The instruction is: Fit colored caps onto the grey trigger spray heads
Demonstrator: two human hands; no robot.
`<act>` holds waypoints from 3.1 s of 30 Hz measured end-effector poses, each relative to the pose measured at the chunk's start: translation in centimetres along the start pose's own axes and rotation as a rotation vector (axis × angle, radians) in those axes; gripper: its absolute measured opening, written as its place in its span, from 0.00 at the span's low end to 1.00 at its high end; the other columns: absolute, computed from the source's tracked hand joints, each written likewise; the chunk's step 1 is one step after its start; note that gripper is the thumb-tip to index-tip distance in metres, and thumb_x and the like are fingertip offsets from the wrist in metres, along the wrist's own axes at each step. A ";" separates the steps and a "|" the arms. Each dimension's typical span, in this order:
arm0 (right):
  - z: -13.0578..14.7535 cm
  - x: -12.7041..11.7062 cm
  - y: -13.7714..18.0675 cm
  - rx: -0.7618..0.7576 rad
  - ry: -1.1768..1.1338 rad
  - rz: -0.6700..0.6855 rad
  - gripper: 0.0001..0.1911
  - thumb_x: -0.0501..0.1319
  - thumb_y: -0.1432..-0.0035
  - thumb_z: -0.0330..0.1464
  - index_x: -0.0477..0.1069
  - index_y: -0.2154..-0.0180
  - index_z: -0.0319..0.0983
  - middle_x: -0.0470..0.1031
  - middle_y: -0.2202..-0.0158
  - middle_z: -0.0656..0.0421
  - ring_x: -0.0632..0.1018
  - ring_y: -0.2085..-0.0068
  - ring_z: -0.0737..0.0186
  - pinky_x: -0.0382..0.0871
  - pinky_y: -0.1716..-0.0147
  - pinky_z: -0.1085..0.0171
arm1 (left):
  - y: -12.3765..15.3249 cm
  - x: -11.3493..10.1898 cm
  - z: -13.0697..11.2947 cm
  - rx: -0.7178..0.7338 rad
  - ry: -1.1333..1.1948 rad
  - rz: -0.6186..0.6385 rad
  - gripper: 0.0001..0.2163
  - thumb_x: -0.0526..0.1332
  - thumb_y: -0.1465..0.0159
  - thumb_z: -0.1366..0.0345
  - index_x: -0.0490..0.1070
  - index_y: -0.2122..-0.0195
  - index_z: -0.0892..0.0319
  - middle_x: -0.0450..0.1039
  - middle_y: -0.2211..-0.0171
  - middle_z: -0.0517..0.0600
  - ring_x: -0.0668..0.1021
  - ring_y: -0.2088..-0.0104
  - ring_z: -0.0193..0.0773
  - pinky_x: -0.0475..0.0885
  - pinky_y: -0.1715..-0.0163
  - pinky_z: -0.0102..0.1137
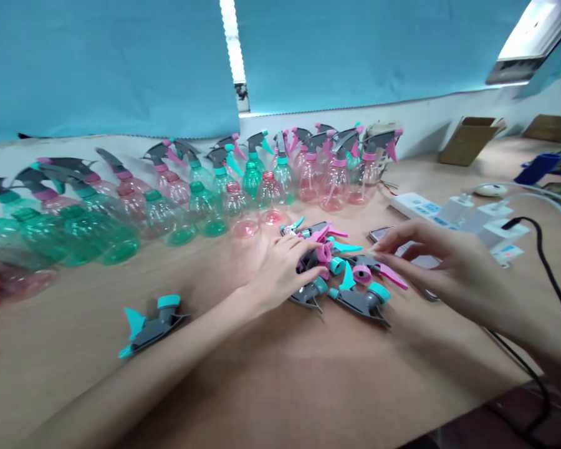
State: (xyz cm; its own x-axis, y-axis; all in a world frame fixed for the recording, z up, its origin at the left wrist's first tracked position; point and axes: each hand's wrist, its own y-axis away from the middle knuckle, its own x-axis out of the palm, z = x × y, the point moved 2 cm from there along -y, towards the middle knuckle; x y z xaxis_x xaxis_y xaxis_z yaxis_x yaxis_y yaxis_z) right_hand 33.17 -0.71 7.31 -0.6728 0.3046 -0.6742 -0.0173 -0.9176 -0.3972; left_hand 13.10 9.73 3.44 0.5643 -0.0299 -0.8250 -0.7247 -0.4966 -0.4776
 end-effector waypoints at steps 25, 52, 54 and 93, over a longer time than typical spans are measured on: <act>6.3 12.6 -3.4 -0.540 0.354 0.407 0.14 0.58 0.41 0.40 0.70 0.57 0.38 0.69 0.48 0.48 0.69 0.45 0.50 0.64 0.49 0.50 | 20.5 -13.8 5.7 -0.577 -0.387 0.001 0.17 0.51 0.34 0.51 0.74 0.64 0.55 0.76 0.67 0.51 0.76 0.67 0.45 0.66 0.68 0.35; -1.4 12.3 -10.5 -0.356 0.419 0.459 0.17 0.56 0.38 0.37 0.66 0.49 0.39 0.70 0.50 0.52 0.73 0.53 0.56 0.70 0.56 0.52 | 10.3 -7.1 1.7 -0.312 -0.510 0.180 0.06 0.58 0.38 0.64 0.72 0.64 0.59 0.76 0.67 0.50 0.72 0.63 0.45 0.57 0.58 0.42; -1.4 12.2 -9.9 -0.363 0.386 0.493 0.15 0.55 0.37 0.38 0.68 0.51 0.41 0.69 0.49 0.54 0.74 0.53 0.58 0.70 0.55 0.54 | 9.9 -7.1 1.4 -0.299 -0.500 0.143 0.06 0.58 0.38 0.65 0.72 0.63 0.59 0.76 0.67 0.50 0.72 0.63 0.45 0.57 0.56 0.43; 8.6 6.9 -2.7 -0.495 -0.056 0.222 0.01 0.61 0.42 0.28 0.70 0.67 0.39 0.72 0.70 0.63 0.72 0.69 0.70 0.64 0.70 0.69 | 9.2 -6.5 -1.6 -0.094 -0.004 -0.243 0.12 0.61 0.38 0.68 0.66 0.52 0.54 0.73 0.62 0.49 0.73 0.60 0.41 0.64 0.60 0.37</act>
State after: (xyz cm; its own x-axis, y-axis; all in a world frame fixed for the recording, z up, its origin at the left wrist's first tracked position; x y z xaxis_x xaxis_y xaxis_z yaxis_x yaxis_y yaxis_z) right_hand 22.18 1.65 9.07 -0.6589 0.0907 -0.7467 0.4713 -0.7240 -0.5037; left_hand 3.44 3.94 4.87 0.7153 0.1038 -0.6910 -0.5280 -0.5675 -0.6318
